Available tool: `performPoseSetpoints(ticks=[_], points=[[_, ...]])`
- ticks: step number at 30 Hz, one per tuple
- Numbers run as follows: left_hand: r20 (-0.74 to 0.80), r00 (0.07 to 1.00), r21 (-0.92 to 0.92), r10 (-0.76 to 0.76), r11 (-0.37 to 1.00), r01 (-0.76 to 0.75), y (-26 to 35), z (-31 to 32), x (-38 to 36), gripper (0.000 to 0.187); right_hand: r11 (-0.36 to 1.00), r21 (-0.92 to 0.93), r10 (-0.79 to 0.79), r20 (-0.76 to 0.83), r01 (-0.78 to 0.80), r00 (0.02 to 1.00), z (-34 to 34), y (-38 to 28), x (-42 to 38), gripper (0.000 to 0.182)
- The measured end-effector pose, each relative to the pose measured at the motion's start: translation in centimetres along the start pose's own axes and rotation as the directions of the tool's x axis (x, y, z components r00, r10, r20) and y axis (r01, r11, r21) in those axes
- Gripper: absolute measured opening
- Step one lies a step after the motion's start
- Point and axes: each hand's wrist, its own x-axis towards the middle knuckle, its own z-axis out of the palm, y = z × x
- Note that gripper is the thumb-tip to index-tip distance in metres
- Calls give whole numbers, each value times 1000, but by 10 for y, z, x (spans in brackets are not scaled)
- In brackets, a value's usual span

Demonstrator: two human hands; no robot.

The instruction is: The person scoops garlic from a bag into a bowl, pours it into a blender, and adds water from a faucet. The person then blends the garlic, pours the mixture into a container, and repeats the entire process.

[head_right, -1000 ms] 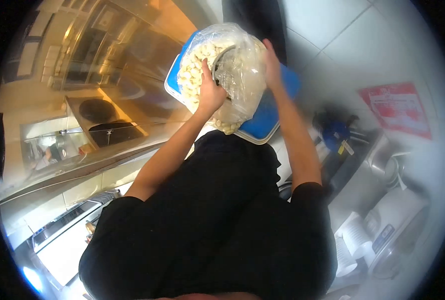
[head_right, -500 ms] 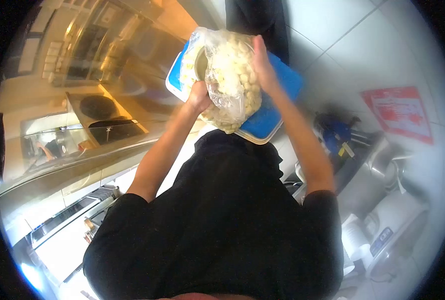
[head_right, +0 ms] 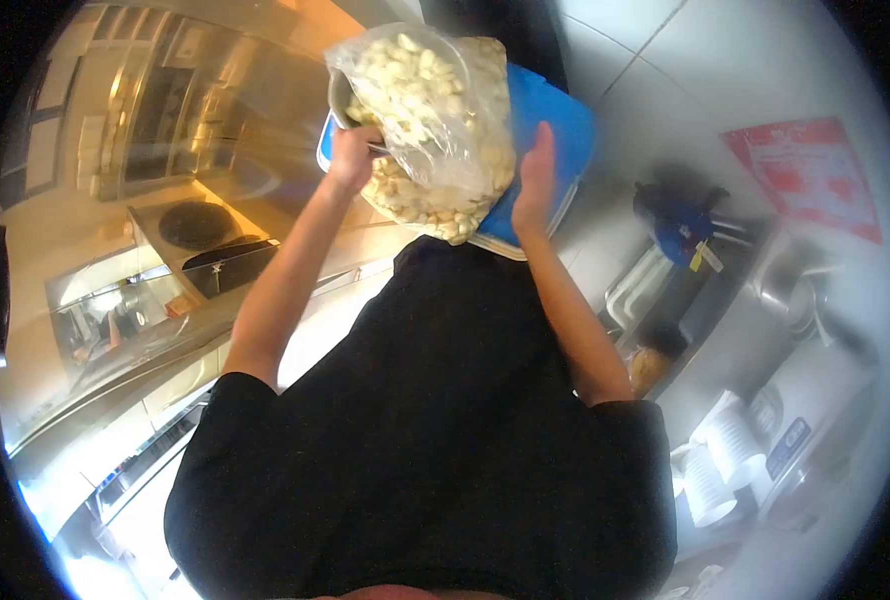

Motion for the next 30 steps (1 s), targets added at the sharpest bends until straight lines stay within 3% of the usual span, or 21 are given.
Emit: performPoseSetpoints(ticks=[2,3,4,6,7,8,10,12,14,15,16,18,19,21,22,24,25,27,28,29,30], points=[[26,946,135,324,936,-324,11,-7,6,72,998,-54,-34,-67,30,997,14,3,-7,63],[71,874,298,481,826,-479,11,-15,15,73,996,-81,-44,-92,37,995,20,4,-9,62],[75,875,305,478,825,-476,22,-10,6,73,993,-106,-56,-108,45,993,25,6,-10,61],[301,684,688,665,345,-638,43,-2,-9,75,992,-114,-62,-120,48,991,34,5,-11,60],[373,617,700,693,226,-677,48,7,-14,74,993,-110,-53,-119,40,991,39,4,-10,60],[390,710,767,586,220,-603,47,14,-27,71,999,-28,-19,-124,16,992,44,2,-10,61],[421,790,844,446,126,-521,33,37,-40,71,998,59,20,-118,-13,993,49,9,-6,62],[430,779,829,456,143,-541,33,40,-44,70,979,132,-137,-144,157,980,57,33,7,61],[404,757,785,514,229,-575,32,31,-41,70,961,234,-126,-110,148,986,57,58,14,60],[315,858,836,405,309,-453,35,32,-42,71,936,328,-113,-72,130,991,59,60,15,59],[314,856,838,411,304,-453,29,30,-40,71,933,334,-118,-70,134,991,62,62,16,59],[215,916,776,339,510,-371,13,25,-38,71,997,20,-79,19,78,997,65,66,14,54],[157,949,764,275,575,-293,11,22,-37,71,996,20,-82,26,81,996,67,67,16,54],[168,945,726,281,613,-311,6,16,-31,70,966,-242,-77,60,89,995,74,70,17,59],[179,943,686,281,651,-325,0,12,-27,70,965,-245,-76,68,90,995,82,49,16,59],[164,950,625,266,718,-308,-8,9,-17,67,886,-445,-188,-85,132,979,93,10,20,59],[150,966,541,211,800,-259,-11,8,-12,66,879,-455,-196,-77,141,978,95,9,21,59],[144,978,438,149,877,-198,-14,7,-10,65,559,-791,-324,68,249,944,96,5,19,64],[165,983,303,84,944,-132,-10,5,-9,65,550,-795,-328,75,255,942,96,1,19,64],[195,980,162,26,985,-58,-6,2,-9,66,443,-848,-289,171,290,942,95,-3,22,65],[196,980,151,35,986,-65,2,0,-12,66,332,-884,-241,259,330,935,96,-10,25,65]])
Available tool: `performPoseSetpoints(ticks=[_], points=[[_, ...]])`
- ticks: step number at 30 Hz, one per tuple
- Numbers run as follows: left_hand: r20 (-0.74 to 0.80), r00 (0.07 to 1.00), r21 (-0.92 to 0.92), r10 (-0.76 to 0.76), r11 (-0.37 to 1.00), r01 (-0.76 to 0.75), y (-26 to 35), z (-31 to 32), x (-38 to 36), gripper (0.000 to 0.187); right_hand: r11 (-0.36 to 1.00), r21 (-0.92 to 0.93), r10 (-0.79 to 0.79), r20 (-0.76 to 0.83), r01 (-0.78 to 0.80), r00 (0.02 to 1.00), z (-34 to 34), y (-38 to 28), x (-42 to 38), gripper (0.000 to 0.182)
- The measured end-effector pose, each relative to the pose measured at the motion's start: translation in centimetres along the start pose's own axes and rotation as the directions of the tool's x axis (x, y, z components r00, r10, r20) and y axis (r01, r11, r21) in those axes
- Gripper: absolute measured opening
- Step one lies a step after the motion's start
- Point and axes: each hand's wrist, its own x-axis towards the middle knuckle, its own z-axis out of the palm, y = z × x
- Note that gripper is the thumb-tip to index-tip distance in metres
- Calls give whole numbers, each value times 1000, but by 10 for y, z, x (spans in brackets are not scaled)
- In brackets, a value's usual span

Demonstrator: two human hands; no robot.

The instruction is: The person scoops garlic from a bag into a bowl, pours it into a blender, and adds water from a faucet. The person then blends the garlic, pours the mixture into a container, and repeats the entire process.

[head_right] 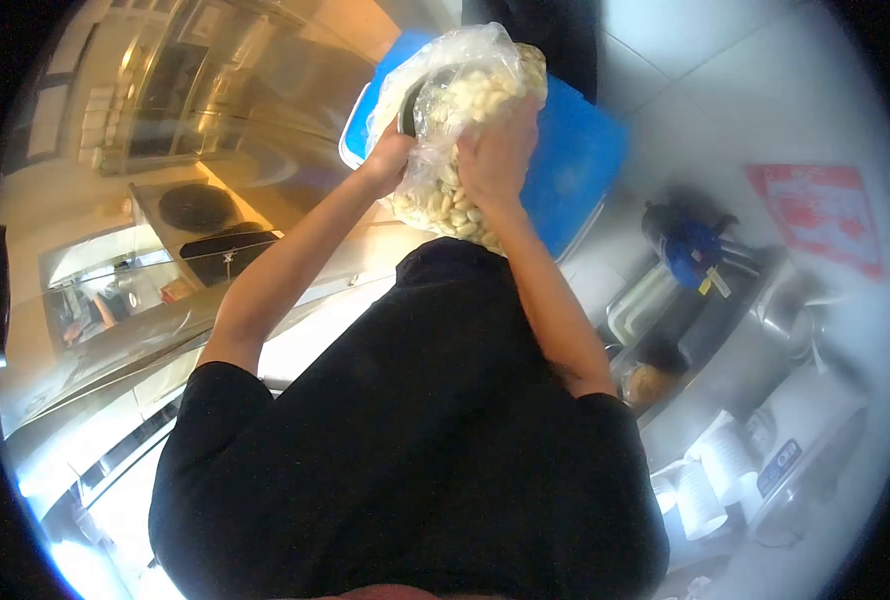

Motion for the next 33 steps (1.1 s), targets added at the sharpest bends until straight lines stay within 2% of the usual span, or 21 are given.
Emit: performPoseSetpoints(ticks=[1,2,3,4,6,11,13,16,18,20,21,22,23,24,25,27,28,29,30,32,33], points=[[40,996,-155,-76,985,81,8,-2,-9,60,1000,-6,-7,0,7,1000,-9,3,2,65],[95,985,-304,-141,939,163,13,-6,-13,54,974,206,-99,26,91,995,-21,11,5,63],[190,972,-311,-137,931,192,9,-13,-10,43,898,408,-197,33,167,980,-29,18,8,60],[193,973,-323,-129,928,187,3,-16,-7,43,900,399,-207,35,177,978,-30,22,7,60],[272,889,-437,-368,776,454,-5,-18,-6,41,620,779,-12,121,-87,993,-28,28,-1,55],[297,902,-401,-314,816,416,-14,-18,-8,42,630,764,91,107,-141,990,-32,42,1,55],[312,912,-378,-265,846,375,-15,-15,-9,42,736,673,12,86,-67,996,-35,39,21,54],[274,917,-332,-288,867,372,-20,7,6,41,855,516,-112,81,54,990,-37,32,53,52],[361,887,-367,-287,831,419,-22,3,13,39,886,450,-161,82,108,983,-37,30,58,51],[328,937,-368,-118,898,242,-17,3,7,39,870,139,-484,61,472,873,-26,24,43,50],[334,934,-360,-126,899,250,-14,2,5,39,820,-4,-562,186,572,806,-35,14,43,50],[334,932,-320,-138,914,249,-10,1,3,41,824,-4,-556,186,567,810,-31,17,44,50],[332,932,-283,-144,928,244,-7,0,3,42,852,361,-462,178,379,869,-23,22,52,55],[331,932,-284,-148,926,248,-10,-4,3,42,731,670,-360,216,131,908,-21,22,54,60],[350,920,-330,-177,896,298,-13,-7,2,44,731,670,-362,220,129,906,-21,22,48,60],[368,909,-379,-195,861,338,-12,-10,0,46,764,633,-190,43,120,981,-27,21,32,59],[417,893,-479,-168,794,373,-10,-10,-5,46,778,618,-102,-50,111,993,-32,19,23,59],[464,875,-565,-137,715,412,-9,-11,-8,46,792,603,-10,-145,97,989,-35,17,15,59],[465,875,-565,-137,715,412,-17,-7,-6,46,805,588,81,-241,79,967,-36,18,10,58],[334,942,-579,-38,780,236,-41,7,1,51,842,531,71,-280,93,957,-18,-7,9,57],[335,941,-576,-38,783,237,-40,13,-2,51,866,500,154,-266,0,952,-15,-18,14,56]])
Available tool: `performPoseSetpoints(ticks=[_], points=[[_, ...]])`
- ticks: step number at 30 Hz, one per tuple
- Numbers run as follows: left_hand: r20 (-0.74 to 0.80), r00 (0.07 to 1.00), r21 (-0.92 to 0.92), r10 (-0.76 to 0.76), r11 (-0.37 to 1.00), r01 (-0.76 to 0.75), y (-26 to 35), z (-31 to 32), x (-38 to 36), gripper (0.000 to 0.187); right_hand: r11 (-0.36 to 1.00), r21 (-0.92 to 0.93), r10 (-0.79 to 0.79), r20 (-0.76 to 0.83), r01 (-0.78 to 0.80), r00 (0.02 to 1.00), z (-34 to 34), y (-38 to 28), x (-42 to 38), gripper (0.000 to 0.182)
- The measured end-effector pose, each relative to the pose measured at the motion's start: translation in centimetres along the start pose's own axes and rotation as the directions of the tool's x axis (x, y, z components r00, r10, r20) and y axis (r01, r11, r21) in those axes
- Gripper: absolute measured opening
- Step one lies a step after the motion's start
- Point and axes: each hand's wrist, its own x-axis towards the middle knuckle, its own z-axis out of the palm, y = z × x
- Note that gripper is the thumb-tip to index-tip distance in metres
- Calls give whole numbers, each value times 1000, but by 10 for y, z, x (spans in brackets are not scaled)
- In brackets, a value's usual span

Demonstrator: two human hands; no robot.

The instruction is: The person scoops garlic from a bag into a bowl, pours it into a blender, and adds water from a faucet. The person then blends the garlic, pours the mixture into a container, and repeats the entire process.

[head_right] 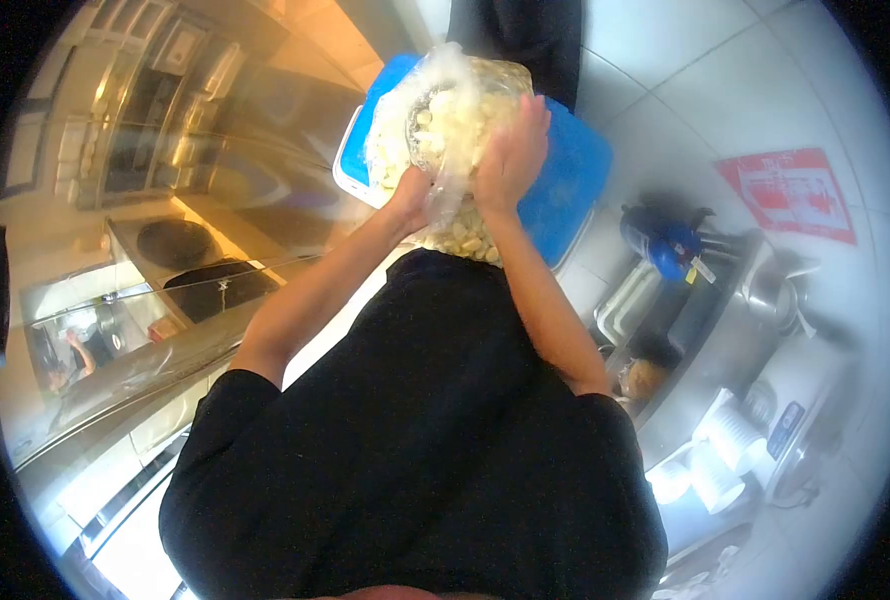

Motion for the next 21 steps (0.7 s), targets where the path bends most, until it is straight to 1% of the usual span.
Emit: performPoseSetpoints(ticks=[1,2,3,4,5,6,7,8,9,10,11,12,13,15,16,17,18,19,21], points=[[-65,994,74,92,993,-87,-2,8,-4,45,995,-60,76,-36,-78,996,7,-3,4,56],[-123,974,153,190,973,-170,-3,15,-8,41,994,-109,29,59,-22,998,11,5,11,56],[-122,973,161,199,971,-178,-9,9,-6,41,995,-99,24,55,-18,998,14,7,8,56],[-70,985,90,157,984,-150,-21,-9,1,55,958,-278,-41,125,75,991,17,6,3,56],[-14,989,29,145,989,-145,-22,-26,11,72,885,-424,-116,200,192,973,27,1,4,57],[-78,985,116,153,983,-144,-22,-31,13,76,831,-499,-98,305,247,947,21,-4,6,56],[-146,971,205,189,966,-157,-28,-34,14,80,814,-466,-179,368,348,912,15,0,7,54],[-127,958,164,257,958,-235,-39,-48,24,85,843,-337,-277,397,419,875,11,16,10,52],[-116,954,272,276,933,-237,-34,-46,21,87,896,-224,-272,404,382,874,6,16,14,49],[-74,974,109,213,973,-204,-17,-25,7,84,909,-275,-187,402,313,896,-2,6,15,47],[3,976,125,217,968,-215,-22,-39,21,82,877,-350,-166,421,328,892,-8,-3,17,39],[-5,992,50,125,991,-125,-5,-21,5,81,902,-244,-235,413,356,880,-8,-6,20,30],[7,989,55,148,987,-148,2,-12,-3,81,896,-237,-260,405,375,876,-7,-7,19,30],[-105,984,27,145,989,-143,8,2,-14,53,923,-190,-258,342,335,904,-7,-7,18,24],[-93,982,27,165,986,-163,11,9,-20,53,916,-186,-280,337,356,899,-8,-6,21,24],[-172,968,91,184,981,-171,14,15,-26,53,973,-7,-220,265,230,939,-9,-6,23,21],[-251,946,153,205,973,-171,15,17,-32,54,978,182,-140,212,101,967,-10,-5,24,19],[-245,945,151,218,971,-185,10,5,-29,54,976,186,-155,211,116,965,-17,0,27,19],[-212,975,87,72,995,-55,0,-29,-15,57,913,405,-64,52,37,997,-34,18,38,11]])
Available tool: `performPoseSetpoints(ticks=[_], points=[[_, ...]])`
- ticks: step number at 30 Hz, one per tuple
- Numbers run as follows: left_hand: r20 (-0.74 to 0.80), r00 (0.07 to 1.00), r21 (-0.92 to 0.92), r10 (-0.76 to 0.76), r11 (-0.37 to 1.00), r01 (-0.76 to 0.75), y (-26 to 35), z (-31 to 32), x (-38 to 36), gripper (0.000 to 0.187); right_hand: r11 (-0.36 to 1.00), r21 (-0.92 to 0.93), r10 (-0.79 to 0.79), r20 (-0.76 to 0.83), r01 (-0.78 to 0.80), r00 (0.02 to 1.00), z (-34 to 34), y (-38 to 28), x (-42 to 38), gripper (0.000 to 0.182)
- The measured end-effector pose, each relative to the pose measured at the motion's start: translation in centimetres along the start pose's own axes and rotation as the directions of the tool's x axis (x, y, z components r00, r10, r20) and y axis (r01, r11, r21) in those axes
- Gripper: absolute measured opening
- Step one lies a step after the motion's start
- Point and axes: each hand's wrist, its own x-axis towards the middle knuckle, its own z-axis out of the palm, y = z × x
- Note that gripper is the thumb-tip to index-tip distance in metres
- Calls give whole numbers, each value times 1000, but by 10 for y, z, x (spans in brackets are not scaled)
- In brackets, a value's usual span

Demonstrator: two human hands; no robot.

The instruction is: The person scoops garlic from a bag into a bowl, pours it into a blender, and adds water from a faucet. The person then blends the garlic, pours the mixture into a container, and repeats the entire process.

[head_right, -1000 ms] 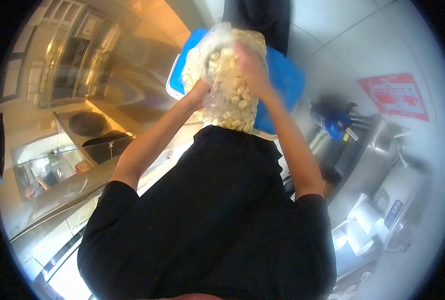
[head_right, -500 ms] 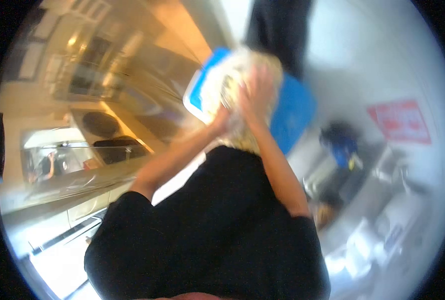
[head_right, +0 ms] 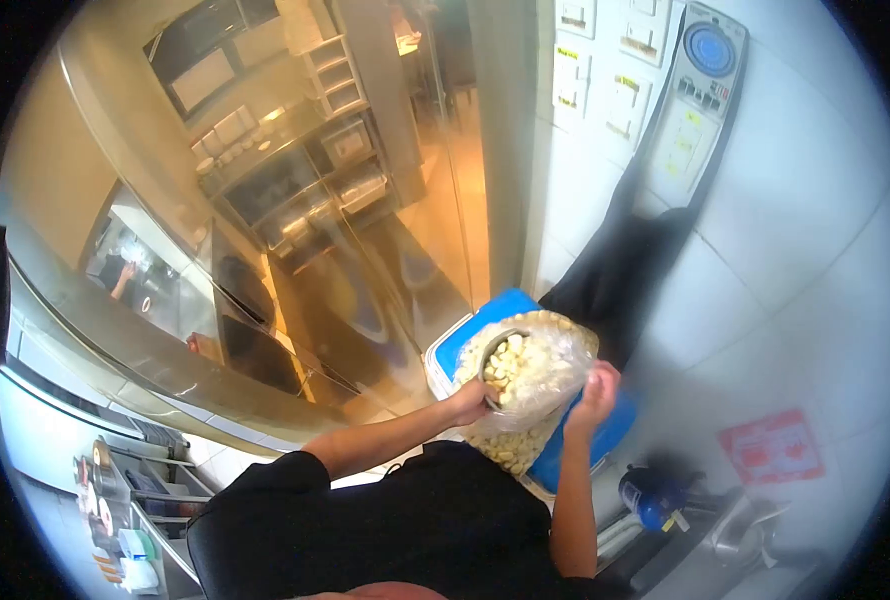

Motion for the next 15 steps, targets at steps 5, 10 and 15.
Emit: performPoseSetpoints(ticks=[5,10,15], points=[[43,999,-80,-15,997,19,3,-20,-12,57,903,214,404,-122,-373,907,-45,20,-1,17],[-24,1000,-3,16,1000,-16,9,-17,-28,56,974,-137,-140,257,180,956,-9,-83,22,23],[-21,999,-103,33,994,-35,33,1,-69,45,737,-405,-179,655,541,734,26,-136,25,50]])
